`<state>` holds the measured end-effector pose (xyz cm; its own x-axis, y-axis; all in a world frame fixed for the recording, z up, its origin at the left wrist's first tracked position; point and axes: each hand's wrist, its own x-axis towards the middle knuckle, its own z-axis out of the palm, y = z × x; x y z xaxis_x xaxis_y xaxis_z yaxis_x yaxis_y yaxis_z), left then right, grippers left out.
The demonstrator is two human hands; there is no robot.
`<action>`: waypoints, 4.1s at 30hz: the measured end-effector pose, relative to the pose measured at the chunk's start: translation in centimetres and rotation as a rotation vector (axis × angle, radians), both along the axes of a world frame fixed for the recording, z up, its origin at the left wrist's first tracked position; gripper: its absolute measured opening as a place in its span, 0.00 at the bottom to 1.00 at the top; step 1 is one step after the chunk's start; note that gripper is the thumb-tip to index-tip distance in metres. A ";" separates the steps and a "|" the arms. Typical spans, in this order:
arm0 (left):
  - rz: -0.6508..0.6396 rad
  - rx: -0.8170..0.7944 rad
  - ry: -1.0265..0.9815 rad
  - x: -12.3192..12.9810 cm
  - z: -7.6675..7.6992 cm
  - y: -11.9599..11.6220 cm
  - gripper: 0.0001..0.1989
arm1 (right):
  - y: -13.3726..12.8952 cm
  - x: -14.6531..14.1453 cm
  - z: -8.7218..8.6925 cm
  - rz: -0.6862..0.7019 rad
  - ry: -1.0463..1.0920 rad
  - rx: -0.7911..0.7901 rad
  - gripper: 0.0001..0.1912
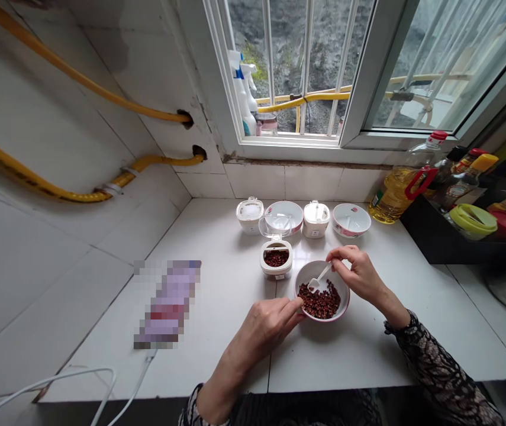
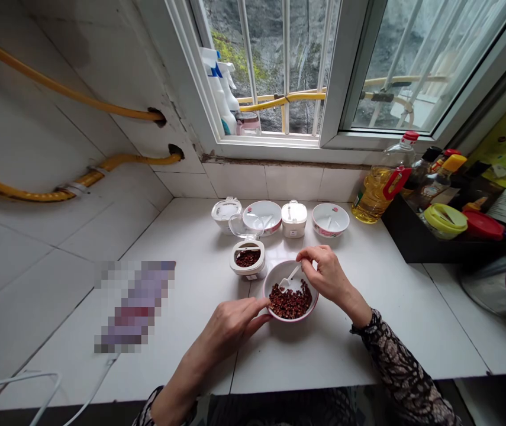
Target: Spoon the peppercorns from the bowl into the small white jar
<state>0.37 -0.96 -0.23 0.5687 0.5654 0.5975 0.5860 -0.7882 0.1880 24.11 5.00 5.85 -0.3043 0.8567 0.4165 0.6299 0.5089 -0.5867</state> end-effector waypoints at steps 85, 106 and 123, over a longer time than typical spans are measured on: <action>0.004 0.024 -0.003 0.0 0.2 0.1 0.15 | 0.1 -1.1 -2.1 -0.001 -0.075 0.057 0.11; 0.011 0.020 0.001 0.1 0.3 -0.1 0.16 | 0.0 -1.2 -2.2 -0.031 -0.090 0.069 0.10; 0.008 -0.009 0.017 0.0 0.2 -0.1 0.15 | -0.1 -1.6 -2.4 -0.025 -0.019 -0.015 0.11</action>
